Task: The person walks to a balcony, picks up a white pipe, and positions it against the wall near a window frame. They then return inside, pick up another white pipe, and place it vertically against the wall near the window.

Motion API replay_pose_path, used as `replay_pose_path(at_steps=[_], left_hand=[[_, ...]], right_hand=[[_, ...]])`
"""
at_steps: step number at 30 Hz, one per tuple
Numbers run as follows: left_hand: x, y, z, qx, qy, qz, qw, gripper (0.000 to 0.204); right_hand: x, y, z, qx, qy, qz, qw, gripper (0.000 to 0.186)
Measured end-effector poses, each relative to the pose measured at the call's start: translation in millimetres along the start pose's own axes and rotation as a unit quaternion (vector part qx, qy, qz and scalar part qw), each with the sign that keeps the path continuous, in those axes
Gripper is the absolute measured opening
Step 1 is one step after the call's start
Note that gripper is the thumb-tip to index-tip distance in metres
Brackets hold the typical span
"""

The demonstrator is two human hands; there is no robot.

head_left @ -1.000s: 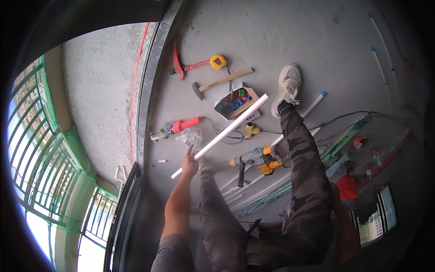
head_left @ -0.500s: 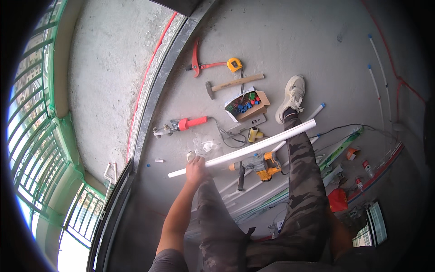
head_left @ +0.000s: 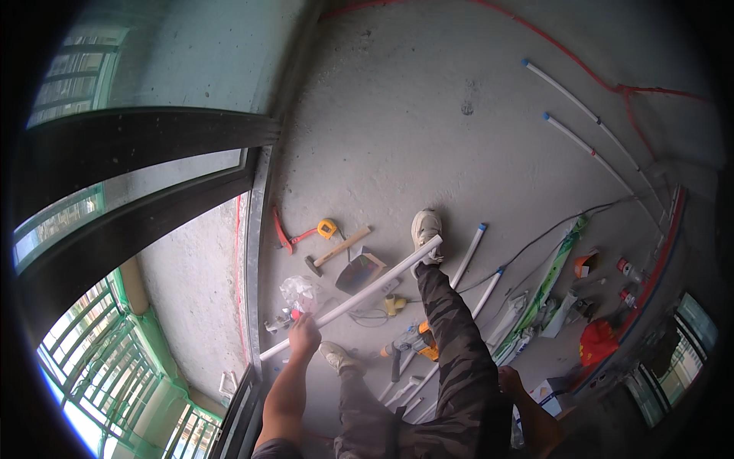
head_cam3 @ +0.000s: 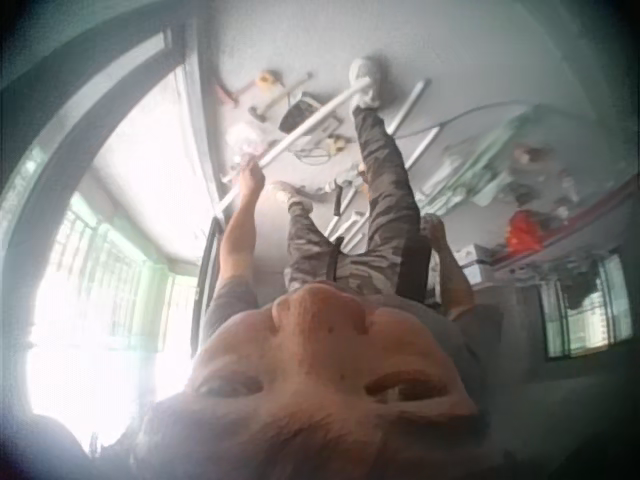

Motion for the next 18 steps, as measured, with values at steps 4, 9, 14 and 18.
replay_pose_path(at_steps=[4,9,14,18], left_hand=[[85.3,-3.5,-39.5,0.14,0.018,0.071,0.987,0.013],[128.1,-32.7,-44.3,0.212,-0.067,0.003,0.975,0.014],[180.1,-0.1,-91.2,0.246,-0.307,0.011,0.919,0.016],[229.0,57.0,-144.7,0.254,-0.333,0.016,0.908,0.02]], right_hand=[[35.0,10.7,13.8,-0.105,0.283,0.006,0.953,0.024],[194.3,63.0,200.5,-0.022,0.177,-0.097,0.979,0.019],[334.3,107.3,456.4,0.091,0.041,-0.213,0.972,0.016],[395.3,151.8,643.9,0.197,-0.074,-0.229,0.95,0.021]])
Point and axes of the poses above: each hand's wrist, its own y-axis towards the middle knuckle, its own x-axis out of the back of the hand, z = x × y, the point moved 8 cm from there along y, towards the middle knuckle, and after that the axes turned 8 degrees about z, right-handed, at the moved point
